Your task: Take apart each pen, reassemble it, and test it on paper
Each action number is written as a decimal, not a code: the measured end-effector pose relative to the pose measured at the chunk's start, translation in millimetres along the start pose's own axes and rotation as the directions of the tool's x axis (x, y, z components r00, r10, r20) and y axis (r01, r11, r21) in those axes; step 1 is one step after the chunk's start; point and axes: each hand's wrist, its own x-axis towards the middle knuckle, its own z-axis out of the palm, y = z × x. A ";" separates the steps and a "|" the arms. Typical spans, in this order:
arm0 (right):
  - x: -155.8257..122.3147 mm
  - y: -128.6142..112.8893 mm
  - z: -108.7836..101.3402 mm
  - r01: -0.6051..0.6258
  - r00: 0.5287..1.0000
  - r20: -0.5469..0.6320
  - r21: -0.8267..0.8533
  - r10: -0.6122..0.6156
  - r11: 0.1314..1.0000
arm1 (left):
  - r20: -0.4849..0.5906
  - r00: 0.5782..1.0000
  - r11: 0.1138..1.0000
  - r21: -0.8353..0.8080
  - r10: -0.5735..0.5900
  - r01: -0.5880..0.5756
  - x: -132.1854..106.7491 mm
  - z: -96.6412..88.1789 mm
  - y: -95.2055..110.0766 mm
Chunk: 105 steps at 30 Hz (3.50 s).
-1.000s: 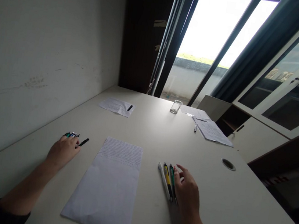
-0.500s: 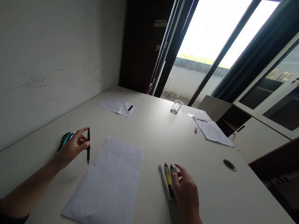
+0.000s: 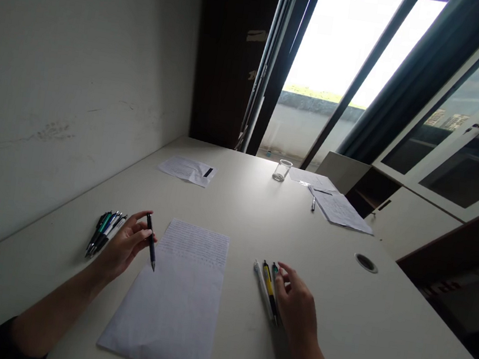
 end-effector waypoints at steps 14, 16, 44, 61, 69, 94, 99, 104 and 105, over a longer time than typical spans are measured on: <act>-0.4 3.1 2.3 0.012 1.000 -0.012 -0.013 -0.012 1.000 | -0.021 1.000 0.999 -0.047 0.003 -0.004 -2.1 3.9 -4.7; -0.4 1.3 1.5 0.034 0.999 -0.028 -0.027 -0.034 0.999 | -0.016 1.000 0.999 -0.046 0.010 -0.011 -2.1 3.9 -5.7; -63.5 -153.8 31.0 0.352 0.833 0.286 0.387 -0.473 0.853 | 0.229 0.970 0.976 -0.177 -0.081 0.123 -43.1 48.8 -14.4; -63.6 -143.2 25.3 0.270 0.865 0.274 0.452 -0.421 0.850 | 0.319 0.946 0.997 0.061 -0.055 0.037 -40.8 47.3 -11.0; -64.8 -139.2 27.2 0.316 0.879 0.207 0.420 -0.429 0.851 | 0.338 0.941 0.996 0.094 -0.027 -0.006 -39.6 43.1 -14.0; -63.3 -133.2 21.5 0.557 0.816 0.036 0.221 -0.577 0.801 | 0.356 0.934 0.989 0.147 -0.038 -0.015 -44.3 40.3 -12.2; -62.9 -134.7 18.9 0.585 0.801 0.013 0.194 -0.599 0.787 | 0.349 0.937 0.989 0.145 -0.011 -0.042 -46.9 40.5 -14.5; -62.6 -134.6 19.0 0.607 0.790 -0.036 0.193 -0.612 0.771 | 0.311 0.950 0.989 0.143 -0.010 -0.037 -53.7 45.6 -11.4; -62.6 -134.6 18.9 0.608 0.789 -0.037 0.194 -0.613 0.770 | 0.299 0.954 0.989 0.144 -0.019 -0.025 -55.1 46.9 -10.7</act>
